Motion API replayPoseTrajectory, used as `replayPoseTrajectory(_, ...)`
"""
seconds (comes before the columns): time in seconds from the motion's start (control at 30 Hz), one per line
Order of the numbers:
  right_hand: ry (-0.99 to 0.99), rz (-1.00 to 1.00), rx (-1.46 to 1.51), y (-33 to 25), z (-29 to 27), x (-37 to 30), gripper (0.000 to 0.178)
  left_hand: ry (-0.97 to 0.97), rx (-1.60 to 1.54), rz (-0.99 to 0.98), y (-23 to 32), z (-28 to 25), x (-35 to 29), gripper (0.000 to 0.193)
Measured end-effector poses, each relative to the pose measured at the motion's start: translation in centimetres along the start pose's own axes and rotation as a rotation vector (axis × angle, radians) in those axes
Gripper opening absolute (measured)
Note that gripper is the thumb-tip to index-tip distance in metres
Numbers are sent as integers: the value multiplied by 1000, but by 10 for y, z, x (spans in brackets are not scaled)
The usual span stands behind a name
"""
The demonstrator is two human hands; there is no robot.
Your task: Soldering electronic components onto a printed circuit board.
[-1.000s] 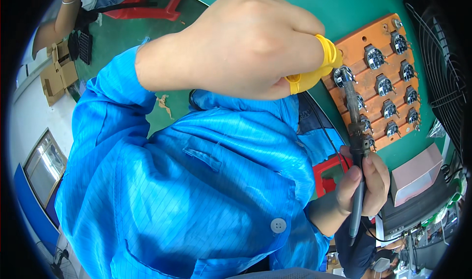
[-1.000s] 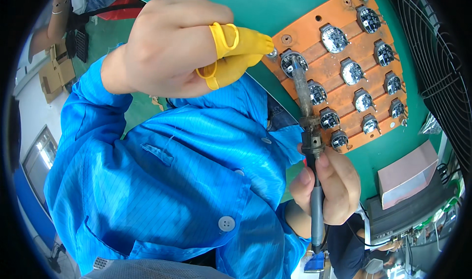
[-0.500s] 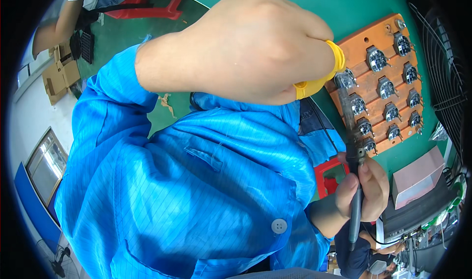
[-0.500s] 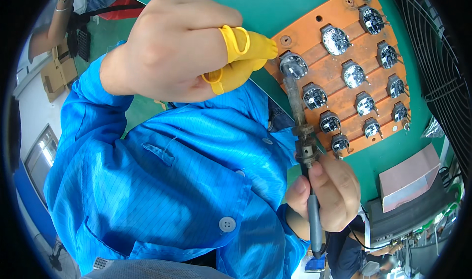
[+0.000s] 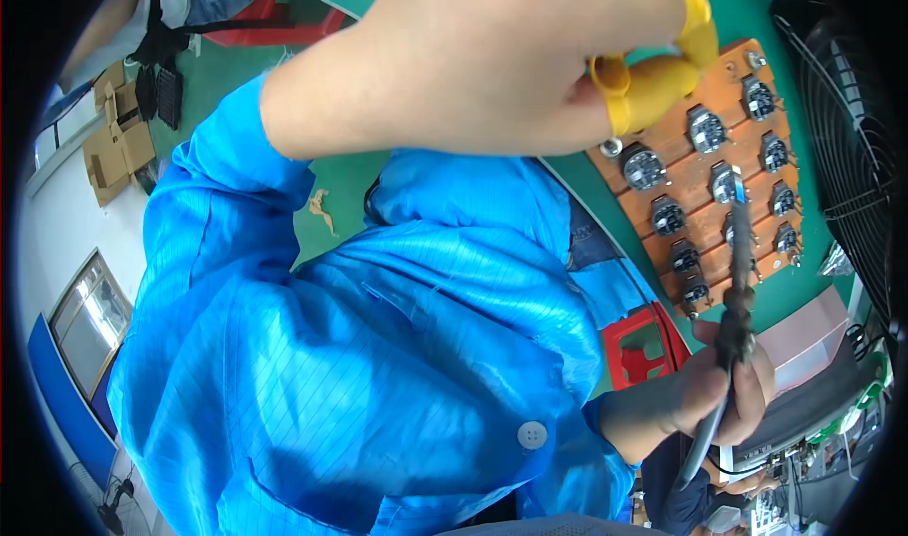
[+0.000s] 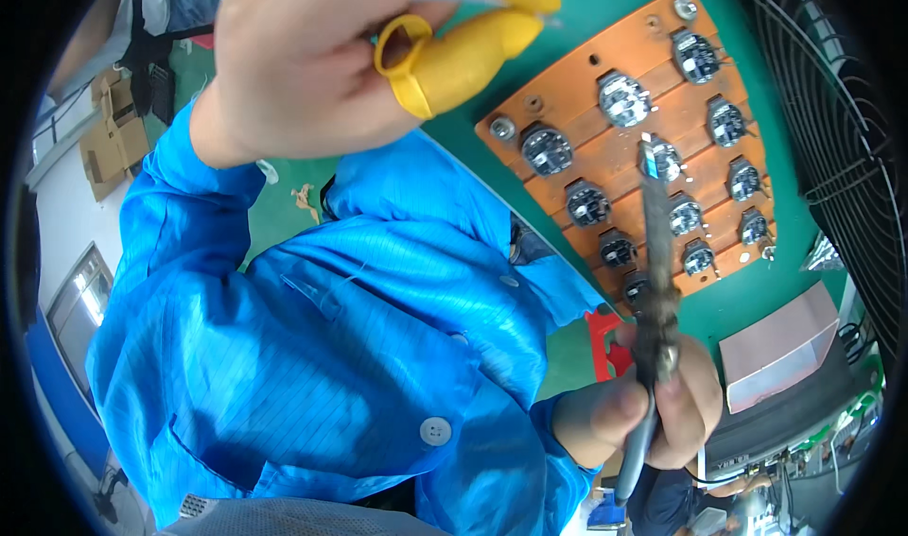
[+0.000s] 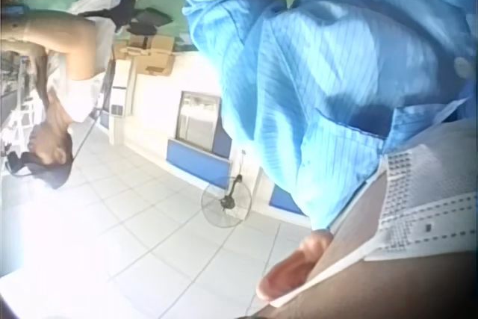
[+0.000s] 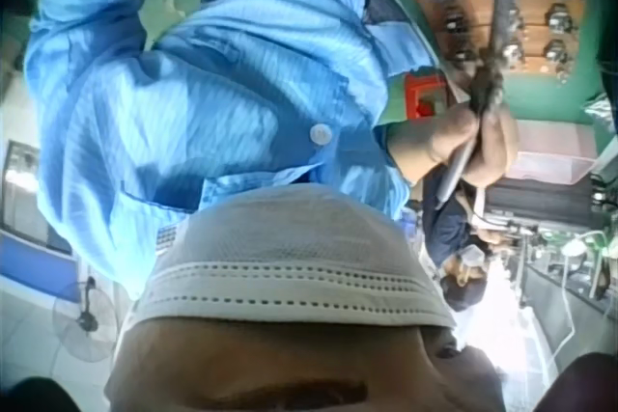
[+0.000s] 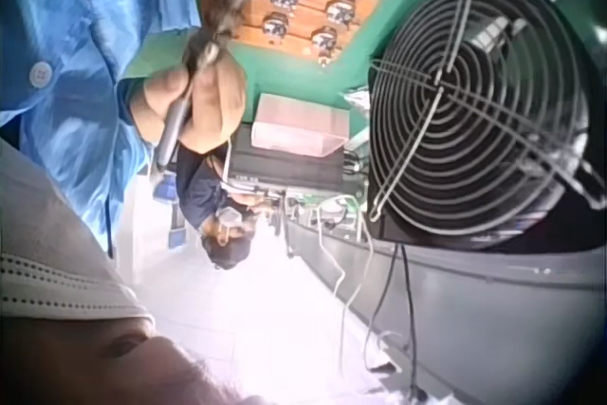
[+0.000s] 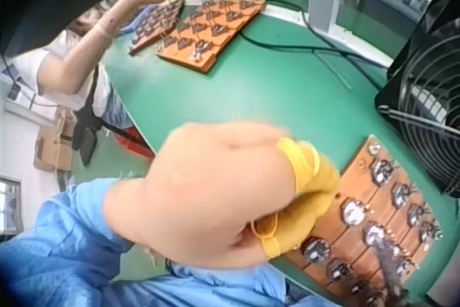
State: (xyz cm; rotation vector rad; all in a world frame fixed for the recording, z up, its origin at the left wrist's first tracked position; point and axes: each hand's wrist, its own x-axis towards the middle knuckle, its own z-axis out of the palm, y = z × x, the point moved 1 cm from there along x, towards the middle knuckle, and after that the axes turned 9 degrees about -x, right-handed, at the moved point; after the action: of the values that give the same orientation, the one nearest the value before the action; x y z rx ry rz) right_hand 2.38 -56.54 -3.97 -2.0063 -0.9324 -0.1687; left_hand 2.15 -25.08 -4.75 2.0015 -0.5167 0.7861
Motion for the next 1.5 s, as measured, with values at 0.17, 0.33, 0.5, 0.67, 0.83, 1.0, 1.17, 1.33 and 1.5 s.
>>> replayPoseTrajectory(0.17, -112, -21, -78, 6, 10, 14, 24, -331, 248, 140, -1, 4, -9, 21)
replayPoseTrajectory(0.33, -121, -15, -110, 6, 16, 25, 22, -328, 90, -129, 0, 10, -7, 20)
replayPoseTrajectory(0.5, -155, -11, -71, 6, 15, 26, 21, -436, 125, -148, 2, 13, -7, 22)
replayPoseTrajectory(0.67, -170, -16, -74, 4, 13, 28, 21, -470, 145, -144, 1, 15, -7, 24)
replayPoseTrajectory(0.83, -164, -41, -113, 5, 11, 28, 20, -511, 133, -167, 3, 18, -6, 25)
replayPoseTrajectory(1.0, -164, -48, -97, 6, 12, 29, 19, -542, 134, -190, 8, 18, -4, 23)
replayPoseTrajectory(1.17, -209, -62, -25, 7, 10, 27, 19, -548, 158, -170, 11, 17, 0, 21)
replayPoseTrajectory(1.33, -107, -43, -21, 12, 14, 27, 23, -548, 172, -205, 16, 20, 4, 19)
replayPoseTrajectory(1.5, -94, -47, -13, 12, 10, 28, 24, -541, 265, -188, 21, 20, 12, 17)
